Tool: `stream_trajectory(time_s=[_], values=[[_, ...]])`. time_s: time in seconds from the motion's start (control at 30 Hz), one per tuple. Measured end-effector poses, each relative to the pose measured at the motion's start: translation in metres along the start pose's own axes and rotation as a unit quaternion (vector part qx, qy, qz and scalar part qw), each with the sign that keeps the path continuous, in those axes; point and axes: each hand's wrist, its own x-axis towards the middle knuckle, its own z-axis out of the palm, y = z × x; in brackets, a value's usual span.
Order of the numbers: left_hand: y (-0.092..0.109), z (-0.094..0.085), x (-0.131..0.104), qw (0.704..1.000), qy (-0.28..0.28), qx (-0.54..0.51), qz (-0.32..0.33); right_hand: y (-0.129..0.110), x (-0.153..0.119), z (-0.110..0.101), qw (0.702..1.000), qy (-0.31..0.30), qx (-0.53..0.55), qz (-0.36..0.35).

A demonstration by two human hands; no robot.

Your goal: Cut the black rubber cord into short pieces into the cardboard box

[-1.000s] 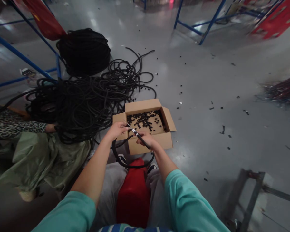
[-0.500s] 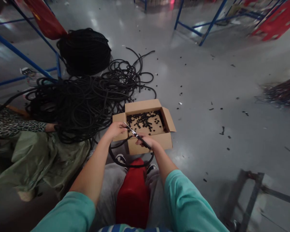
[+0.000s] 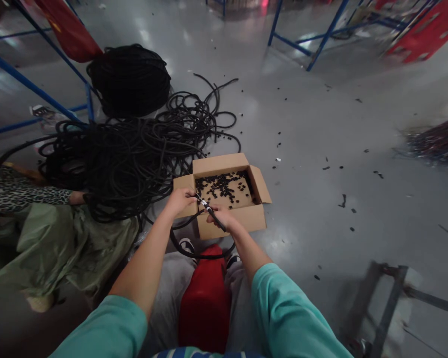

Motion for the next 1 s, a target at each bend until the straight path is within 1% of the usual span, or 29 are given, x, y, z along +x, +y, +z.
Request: stream_trajectory(time_s=[0.13,0.23,0.3,0.37,0.5,0.53,0.6,0.67,0.8,1.0], values=[[0.003,0.001,-0.002,1.000,-0.012,0.024,-0.010,0.001,0.001,-0.002,0.999,0.016,-0.033,-0.004],[0.001,0.004,-0.002,0.999,-0.026,0.033,-0.015,0.002,0.000,-0.002,0.998,0.023,-0.050,-0.006],[-0.002,0.007,-0.001,0.999,-0.029,0.036,-0.020,0.002,-0.001,-0.002,0.999,0.021,-0.049,0.007],[-0.004,0.009,-0.001,0.999,-0.032,0.031,-0.022,0.001,-0.003,-0.002,0.999,0.001,-0.030,0.026],[-0.004,0.010,-0.002,0.998,-0.046,0.029,0.012,0.001,-0.007,-0.006,0.995,-0.085,0.042,0.036],[-0.003,0.009,-0.002,0.998,-0.046,0.039,0.023,0.002,-0.008,-0.008,0.993,-0.099,0.054,0.033],[0.000,0.009,-0.004,0.997,-0.041,0.063,0.037,0.004,-0.007,-0.009,0.991,-0.108,0.068,0.033],[0.003,0.009,-0.006,0.996,-0.035,0.077,0.038,0.006,-0.006,-0.009,0.991,-0.103,0.073,0.031],[0.008,0.010,-0.007,0.997,-0.011,0.069,0.013,0.007,-0.002,-0.006,0.991,-0.093,0.091,0.026],[0.011,0.011,-0.007,0.997,0.013,0.075,-0.002,0.002,-0.002,-0.002,0.993,-0.055,0.089,0.056]])
